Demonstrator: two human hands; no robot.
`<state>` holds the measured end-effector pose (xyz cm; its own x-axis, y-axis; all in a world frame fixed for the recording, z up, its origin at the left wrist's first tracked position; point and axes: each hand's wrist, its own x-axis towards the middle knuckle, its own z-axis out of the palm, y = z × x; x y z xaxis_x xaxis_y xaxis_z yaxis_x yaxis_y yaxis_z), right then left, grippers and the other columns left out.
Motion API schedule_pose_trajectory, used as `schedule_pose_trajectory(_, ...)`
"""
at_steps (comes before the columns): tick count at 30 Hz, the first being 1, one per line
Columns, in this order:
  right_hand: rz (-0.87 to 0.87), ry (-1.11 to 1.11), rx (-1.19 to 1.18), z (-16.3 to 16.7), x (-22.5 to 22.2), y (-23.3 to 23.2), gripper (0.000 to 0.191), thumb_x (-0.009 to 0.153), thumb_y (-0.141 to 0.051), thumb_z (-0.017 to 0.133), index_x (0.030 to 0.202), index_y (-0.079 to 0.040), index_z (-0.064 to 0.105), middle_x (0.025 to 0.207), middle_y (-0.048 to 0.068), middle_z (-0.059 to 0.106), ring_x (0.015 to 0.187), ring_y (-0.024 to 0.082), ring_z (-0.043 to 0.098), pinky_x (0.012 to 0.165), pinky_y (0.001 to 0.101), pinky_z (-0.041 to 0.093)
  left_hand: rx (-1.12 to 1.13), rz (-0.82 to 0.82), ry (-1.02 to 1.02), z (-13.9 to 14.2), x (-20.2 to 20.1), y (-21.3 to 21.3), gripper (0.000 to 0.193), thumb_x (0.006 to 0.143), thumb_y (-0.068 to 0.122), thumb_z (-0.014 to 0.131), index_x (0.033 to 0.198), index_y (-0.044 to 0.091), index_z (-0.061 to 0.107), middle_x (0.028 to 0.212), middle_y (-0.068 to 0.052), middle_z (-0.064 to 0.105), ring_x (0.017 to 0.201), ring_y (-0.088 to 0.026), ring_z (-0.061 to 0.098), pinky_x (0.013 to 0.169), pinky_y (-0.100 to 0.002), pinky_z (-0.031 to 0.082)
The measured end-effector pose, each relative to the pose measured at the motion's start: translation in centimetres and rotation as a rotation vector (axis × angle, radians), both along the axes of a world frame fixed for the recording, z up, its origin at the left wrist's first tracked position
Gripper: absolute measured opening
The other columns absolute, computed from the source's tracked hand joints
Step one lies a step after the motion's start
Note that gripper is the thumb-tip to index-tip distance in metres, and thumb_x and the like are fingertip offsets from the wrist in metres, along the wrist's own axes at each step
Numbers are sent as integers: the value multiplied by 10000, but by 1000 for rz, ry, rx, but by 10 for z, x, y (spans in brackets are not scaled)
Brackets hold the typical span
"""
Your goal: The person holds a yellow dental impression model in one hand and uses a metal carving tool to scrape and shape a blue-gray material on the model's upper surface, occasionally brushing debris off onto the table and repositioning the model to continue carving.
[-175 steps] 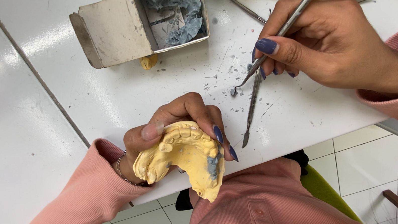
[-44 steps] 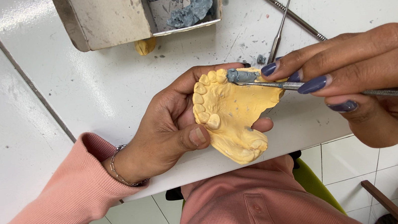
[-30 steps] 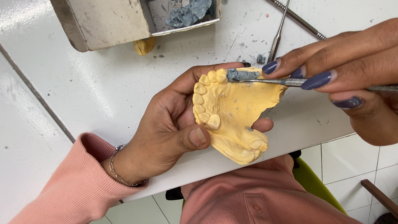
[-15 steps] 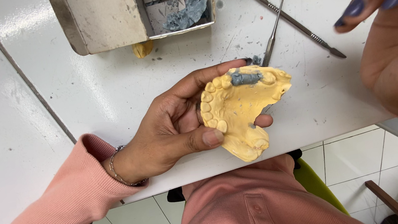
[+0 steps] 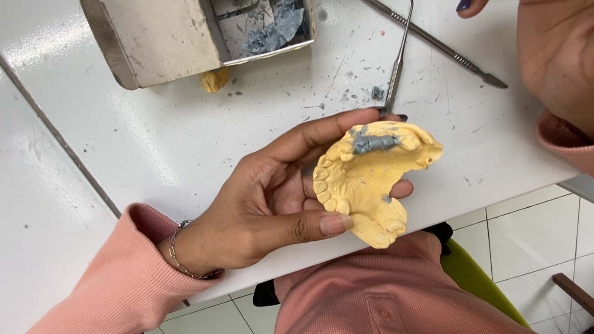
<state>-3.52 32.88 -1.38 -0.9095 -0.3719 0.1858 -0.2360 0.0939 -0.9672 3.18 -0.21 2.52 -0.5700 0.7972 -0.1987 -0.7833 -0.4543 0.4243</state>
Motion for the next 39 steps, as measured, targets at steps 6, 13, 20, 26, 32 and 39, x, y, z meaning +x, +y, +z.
schedule_pose_trajectory(6, 4, 4, 17, -4, -5, -4, 374, 1142, -410, 418, 1078, -51, 502, 1021, 100, 624, 889, 274, 714, 836, 430, 642, 1, -11, 28, -3, 2, 1, 765, 1024, -129, 603, 1679, -30, 222, 1694, -205, 302, 1517, -292, 439, 1317, -405, 391)
schedule_pose_trajectory(13, 8, 10, 17, -6, -10, -5, 374, 1144, -408, 416, 1076, -50, 500, 1006, 102, 623, 867, 266, 707, 812, 417, 636, -23, -6, 77, -8, 5, 2, 759, 1012, -126, 623, 1663, -34, 242, 1698, -199, 293, 1549, -267, 393, 1327, -402, 388)
schedule_pose_trajectory(20, 11, 16, 19, -5, -12, -6, 373, 1145, -405, 413, 1074, -49, 499, 991, 103, 622, 844, 259, 700, 787, 405, 629, 33, -26, -26, -2, 3, 0, 767, 1018, -75, 641, 1666, -28, 233, 1626, -222, 382, 1451, -315, 516, 1283, -427, 430)
schedule_pose_trajectory(26, 14, 19, 25, -5, -14, -7, 373, 1147, -403, 411, 1072, -48, 498, 978, 105, 621, 826, 252, 693, 766, 394, 624, 52, -30, -52, -8, 6, -2, 841, 986, 96, 784, 1640, -84, 286, 1547, -233, 483, 1406, -296, 549, 1256, -441, 459)
schedule_pose_trajectory(32, 16, 19, 30, -5, -14, -7, 373, 1148, -401, 409, 1070, -48, 497, 966, 106, 620, 807, 246, 687, 745, 383, 618, 60, -21, -51, -18, 13, -4, 872, 963, 277, 864, 1580, -85, 364, 1499, -197, 513, 1429, -237, 537, 1268, -404, 445)
schedule_pose_trajectory(39, 20, 21, 32, -4, -15, -8, 372, 1150, -399, 407, 1068, -47, 496, 951, 107, 618, 785, 238, 680, 721, 370, 612, -39, -35, 24, -22, 16, -5, 963, 912, 498, 859, 1539, -75, 404, 1485, -191, 548, 1423, -238, 546, 1271, -406, 450)
